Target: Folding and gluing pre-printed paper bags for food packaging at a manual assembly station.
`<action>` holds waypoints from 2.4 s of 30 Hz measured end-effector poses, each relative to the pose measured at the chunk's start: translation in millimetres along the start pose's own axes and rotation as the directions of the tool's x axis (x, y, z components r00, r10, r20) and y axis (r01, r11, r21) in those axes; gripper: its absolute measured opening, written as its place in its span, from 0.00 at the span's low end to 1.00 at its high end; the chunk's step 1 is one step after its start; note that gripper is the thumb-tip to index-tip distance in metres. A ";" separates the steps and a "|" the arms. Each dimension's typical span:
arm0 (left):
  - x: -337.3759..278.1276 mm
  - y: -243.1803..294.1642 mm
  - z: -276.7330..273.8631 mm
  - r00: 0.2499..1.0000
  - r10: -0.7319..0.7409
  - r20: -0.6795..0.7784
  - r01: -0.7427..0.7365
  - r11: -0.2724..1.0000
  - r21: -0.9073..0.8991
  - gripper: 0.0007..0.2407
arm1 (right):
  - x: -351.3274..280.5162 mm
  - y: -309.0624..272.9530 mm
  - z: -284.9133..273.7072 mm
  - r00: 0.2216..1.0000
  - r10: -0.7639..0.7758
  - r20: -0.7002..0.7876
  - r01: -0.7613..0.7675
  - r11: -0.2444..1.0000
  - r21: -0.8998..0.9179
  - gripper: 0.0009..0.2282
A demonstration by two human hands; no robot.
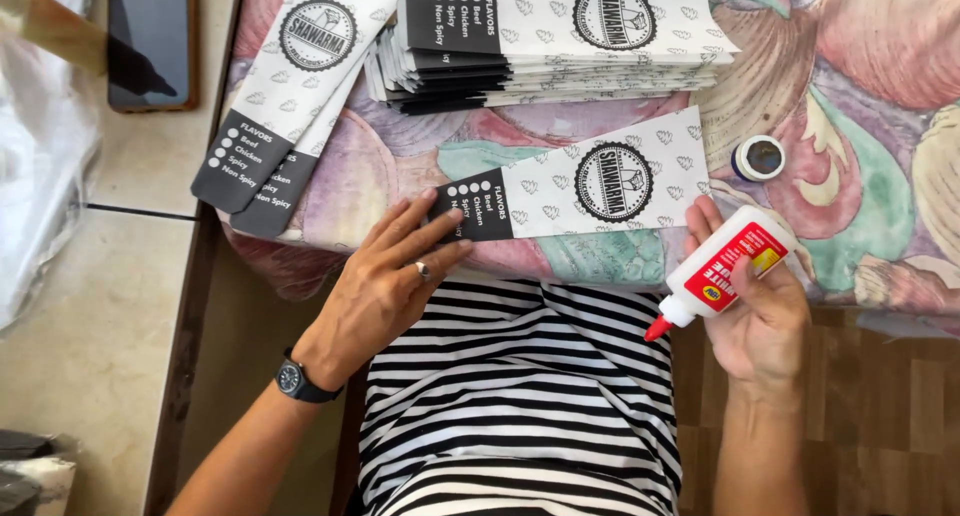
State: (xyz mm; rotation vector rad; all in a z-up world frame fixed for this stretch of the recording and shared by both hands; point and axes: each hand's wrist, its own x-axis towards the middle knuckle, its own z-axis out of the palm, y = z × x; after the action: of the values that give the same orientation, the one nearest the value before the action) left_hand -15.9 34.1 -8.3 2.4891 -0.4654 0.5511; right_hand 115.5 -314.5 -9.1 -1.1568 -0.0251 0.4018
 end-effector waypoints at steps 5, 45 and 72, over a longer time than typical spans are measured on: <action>23.2 24.2 39.0 0.943 0.008 -0.334 0.047 0.986 0.158 0.11 | -0.5 -0.7 1.0 1.000 -0.008 -0.003 0.008 1.000 0.014 0.29; 81.0 -21.4 43.5 0.974 0.218 -0.056 -0.175 0.890 0.421 0.11 | 0.8 -22.7 -42.4 0.984 -0.112 -0.141 0.155 0.923 0.352 0.39; 109.3 -20.2 5.8 0.937 -0.113 0.331 0.091 0.992 0.081 0.08 | 29.8 25.8 -21.8 0.735 -0.668 -0.118 0.567 0.700 -0.435 0.23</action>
State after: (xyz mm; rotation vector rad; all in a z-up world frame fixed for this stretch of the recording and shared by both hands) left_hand 88.0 24.1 30.1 2.6619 -0.4467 0.0990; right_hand 140.4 -315.5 -46.6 -1.4884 -0.2664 -0.4002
